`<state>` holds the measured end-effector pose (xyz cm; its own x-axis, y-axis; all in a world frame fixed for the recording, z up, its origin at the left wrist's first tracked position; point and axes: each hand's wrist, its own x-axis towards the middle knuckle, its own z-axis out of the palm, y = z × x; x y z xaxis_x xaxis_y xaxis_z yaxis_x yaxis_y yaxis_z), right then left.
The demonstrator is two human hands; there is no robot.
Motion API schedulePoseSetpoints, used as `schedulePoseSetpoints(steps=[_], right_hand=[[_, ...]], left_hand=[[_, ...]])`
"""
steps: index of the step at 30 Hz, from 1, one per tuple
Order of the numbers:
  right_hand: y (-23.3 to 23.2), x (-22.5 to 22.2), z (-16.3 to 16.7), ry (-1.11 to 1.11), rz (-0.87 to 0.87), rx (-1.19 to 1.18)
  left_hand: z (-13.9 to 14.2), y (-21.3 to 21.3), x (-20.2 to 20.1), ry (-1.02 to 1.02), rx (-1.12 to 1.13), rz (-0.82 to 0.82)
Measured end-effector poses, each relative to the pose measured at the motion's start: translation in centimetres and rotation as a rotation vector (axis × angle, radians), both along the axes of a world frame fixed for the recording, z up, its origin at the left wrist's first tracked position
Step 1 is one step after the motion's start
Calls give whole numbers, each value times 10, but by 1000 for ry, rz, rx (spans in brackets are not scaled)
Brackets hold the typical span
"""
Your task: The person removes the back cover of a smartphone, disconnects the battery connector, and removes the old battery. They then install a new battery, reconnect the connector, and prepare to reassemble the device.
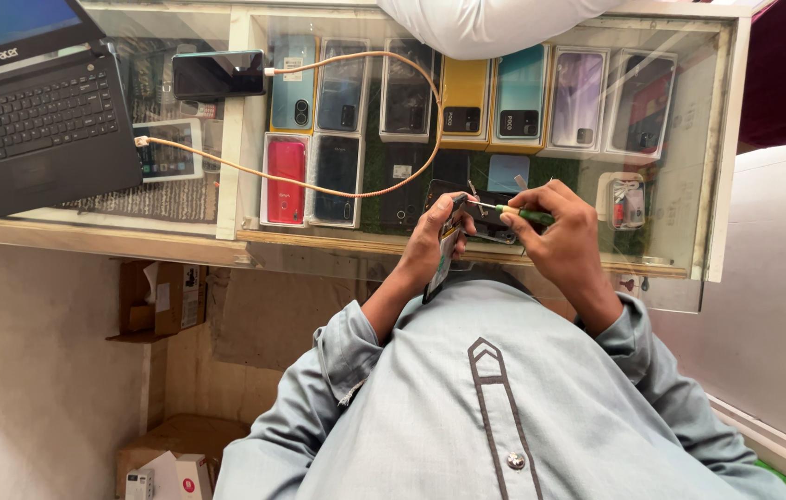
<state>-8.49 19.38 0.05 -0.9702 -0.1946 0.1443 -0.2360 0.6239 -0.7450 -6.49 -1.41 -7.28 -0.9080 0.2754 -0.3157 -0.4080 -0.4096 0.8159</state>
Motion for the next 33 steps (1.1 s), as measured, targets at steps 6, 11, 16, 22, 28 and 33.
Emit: schedulePoseSetpoints(steps=[6, 11, 16, 22, 28, 33], right_hand=[[2, 1, -11, -260, -74, -194], [5, -3, -17, -558, -170, -301], [6, 0, -21, -362, -105, -253], [7, 4, -22, -167, -35, -166], [4, 5, -24, -195, -47, -209], [3, 3, -25, -335, -115, -290]], left_hand=[[-2, 0, 1, -40, 13, -13], [1, 0, 1, -74, 18, -14], [3, -1, 3, -82, 45, -11], [3, -2, 2, -79, 48, 6], [3, -4, 2, -101, 46, 8], [5, -4, 3, -109, 35, 18]])
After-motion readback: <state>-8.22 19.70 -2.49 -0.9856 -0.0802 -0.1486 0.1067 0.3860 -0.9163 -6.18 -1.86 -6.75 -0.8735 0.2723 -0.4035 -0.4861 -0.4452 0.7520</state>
